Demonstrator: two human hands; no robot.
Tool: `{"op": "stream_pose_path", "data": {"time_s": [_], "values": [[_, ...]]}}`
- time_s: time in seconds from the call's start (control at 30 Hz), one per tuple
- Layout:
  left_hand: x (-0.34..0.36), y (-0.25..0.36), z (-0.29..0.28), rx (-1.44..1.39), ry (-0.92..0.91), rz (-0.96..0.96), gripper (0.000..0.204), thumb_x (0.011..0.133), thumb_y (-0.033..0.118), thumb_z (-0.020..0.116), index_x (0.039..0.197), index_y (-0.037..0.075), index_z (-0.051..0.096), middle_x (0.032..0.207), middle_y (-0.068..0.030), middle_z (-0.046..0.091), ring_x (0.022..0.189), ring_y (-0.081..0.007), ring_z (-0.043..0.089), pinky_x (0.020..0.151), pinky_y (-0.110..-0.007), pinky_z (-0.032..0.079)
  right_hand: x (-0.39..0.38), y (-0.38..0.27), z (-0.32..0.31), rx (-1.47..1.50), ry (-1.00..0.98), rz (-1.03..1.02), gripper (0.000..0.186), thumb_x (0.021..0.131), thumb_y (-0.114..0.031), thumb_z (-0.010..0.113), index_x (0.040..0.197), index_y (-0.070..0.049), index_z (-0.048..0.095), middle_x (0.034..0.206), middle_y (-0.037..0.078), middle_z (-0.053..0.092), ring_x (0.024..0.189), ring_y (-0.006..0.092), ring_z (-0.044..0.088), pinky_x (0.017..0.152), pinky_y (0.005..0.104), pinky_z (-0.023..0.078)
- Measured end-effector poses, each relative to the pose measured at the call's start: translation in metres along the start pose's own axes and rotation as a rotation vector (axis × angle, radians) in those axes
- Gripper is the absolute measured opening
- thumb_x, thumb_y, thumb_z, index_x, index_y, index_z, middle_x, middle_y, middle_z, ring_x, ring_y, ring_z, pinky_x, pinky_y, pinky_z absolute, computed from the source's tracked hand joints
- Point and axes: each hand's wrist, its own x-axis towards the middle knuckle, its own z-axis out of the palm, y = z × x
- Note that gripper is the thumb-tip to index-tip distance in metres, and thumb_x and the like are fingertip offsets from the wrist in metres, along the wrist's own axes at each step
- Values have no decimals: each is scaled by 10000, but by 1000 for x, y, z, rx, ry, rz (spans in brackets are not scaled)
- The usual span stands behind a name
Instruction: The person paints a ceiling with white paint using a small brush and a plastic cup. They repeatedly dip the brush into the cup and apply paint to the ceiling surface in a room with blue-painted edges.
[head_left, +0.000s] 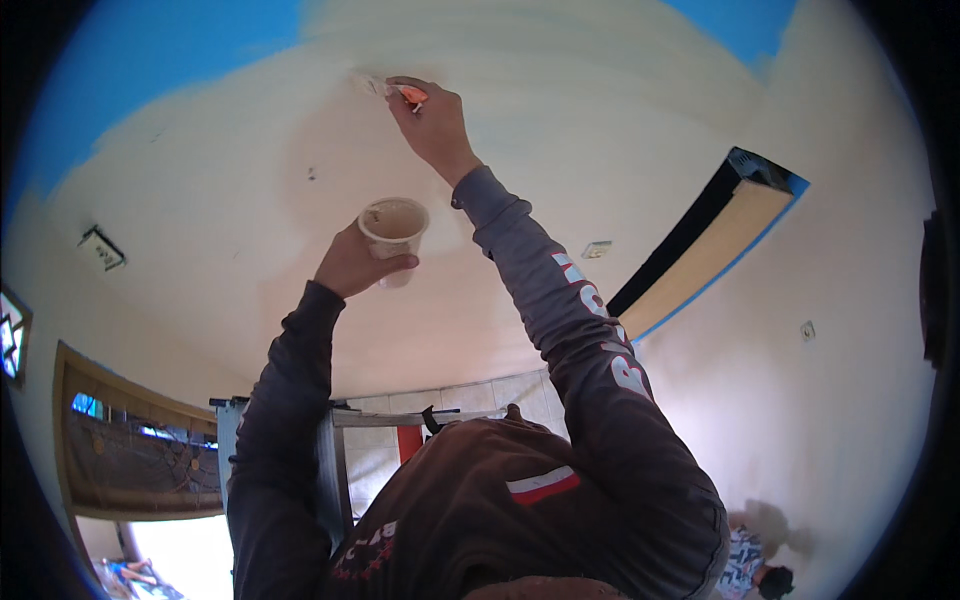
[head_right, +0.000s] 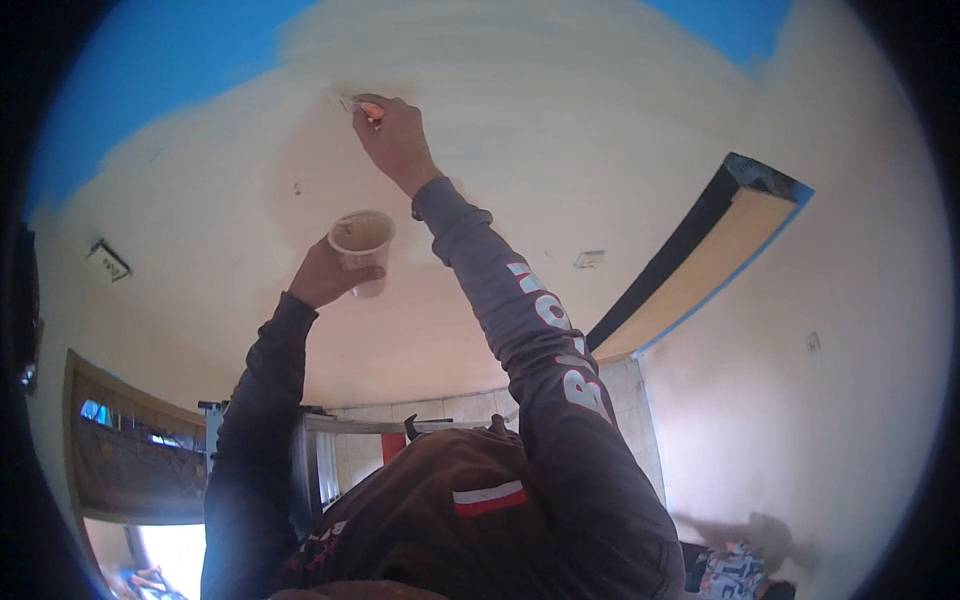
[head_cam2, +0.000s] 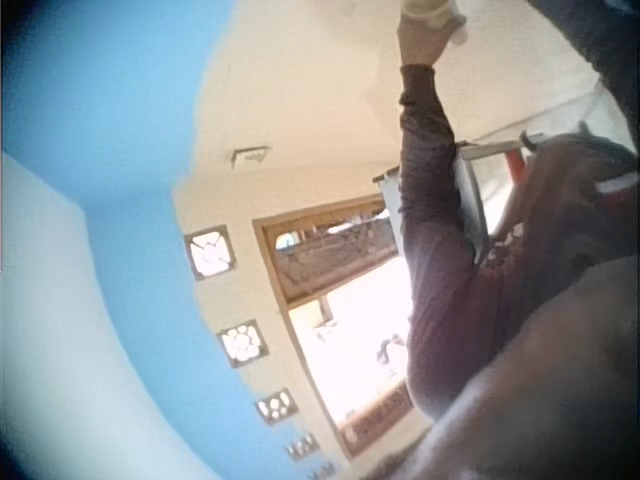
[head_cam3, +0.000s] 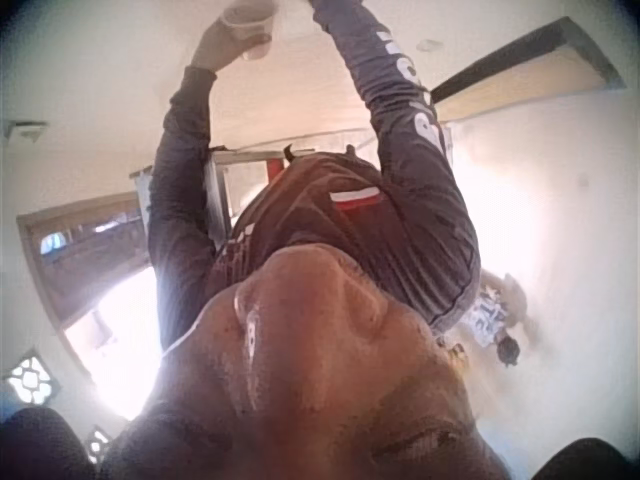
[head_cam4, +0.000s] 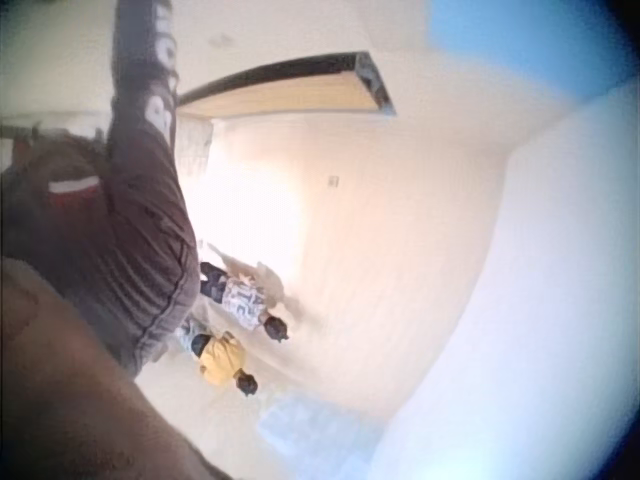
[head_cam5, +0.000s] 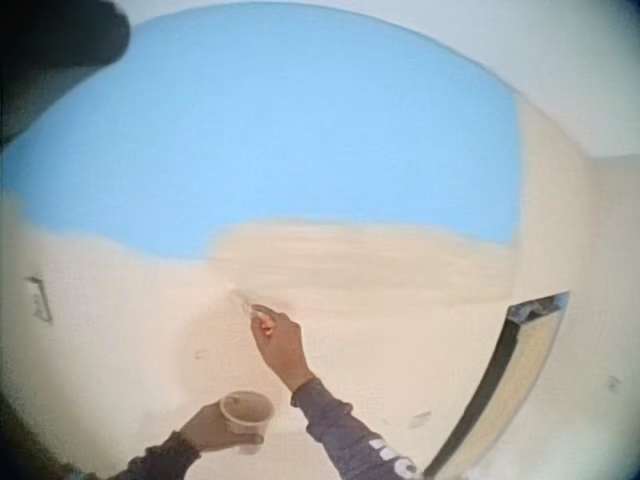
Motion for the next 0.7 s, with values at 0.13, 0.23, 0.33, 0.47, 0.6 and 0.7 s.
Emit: {"op": "stream_pose_path", "data": {"time_s": [0.13,0.23,0.33,0.47,0.6,0.7], "values": [[-3,0,-1,0,4,-32,744,711,366,887,1289,15,577,1197,-130,690,1111,-254,672,955,-386,543,-7,35,-53,-93,-60,89,211,926,-134,673,1118,-71,735,810,56,741,635,80,610,623,240,513],[-2,1,-1,-12,-9,-36,745,721,339,887,1301,3,561,1200,-135,688,1114,-256,670,953,-389,545,-15,59,-110,-99,-60,142,211,962,-102,632,1143,-41,721,876,17,753,723,55,629,674,225,526],[-3,3,-1,-28,-13,-23,744,730,317,887,1310,-5,549,1206,-136,684,1119,-255,667,954,-390,544,-23,79,-172,61,71,173,209,957,-136,659,1120,-24,726,925,77,747,779,81,657,720,250,540],[-3,1,1,-53,-13,-10,734,735,304,886,1308,-6,548,1212,-137,681,1124,-253,663,957,-387,539,-28,91,-266,-102,150,247,240,991,-151,623,1150,7,711,962,39,750,860,80,660,777,244,537],[1,1,0,-67,-53,-8,715,742,279,878,1310,-5,550,1220,-135,673,1131,-245,653,963,-384,533,-32,123,-353,-243,263,226,251,1004,-181,610,1150,-1,706,947,20,745,652,21,497,571,187,411],[-4,3,-3,-81,-65,-42,679,757,229,860,1315,-5,553,1230,-129,660,1145,-234,637,976,-382,522,-30,126,-386,-152,371,318,254,985,-172,623,1137,12,711,938,10,748,667,42,541,580,197,425]]}}
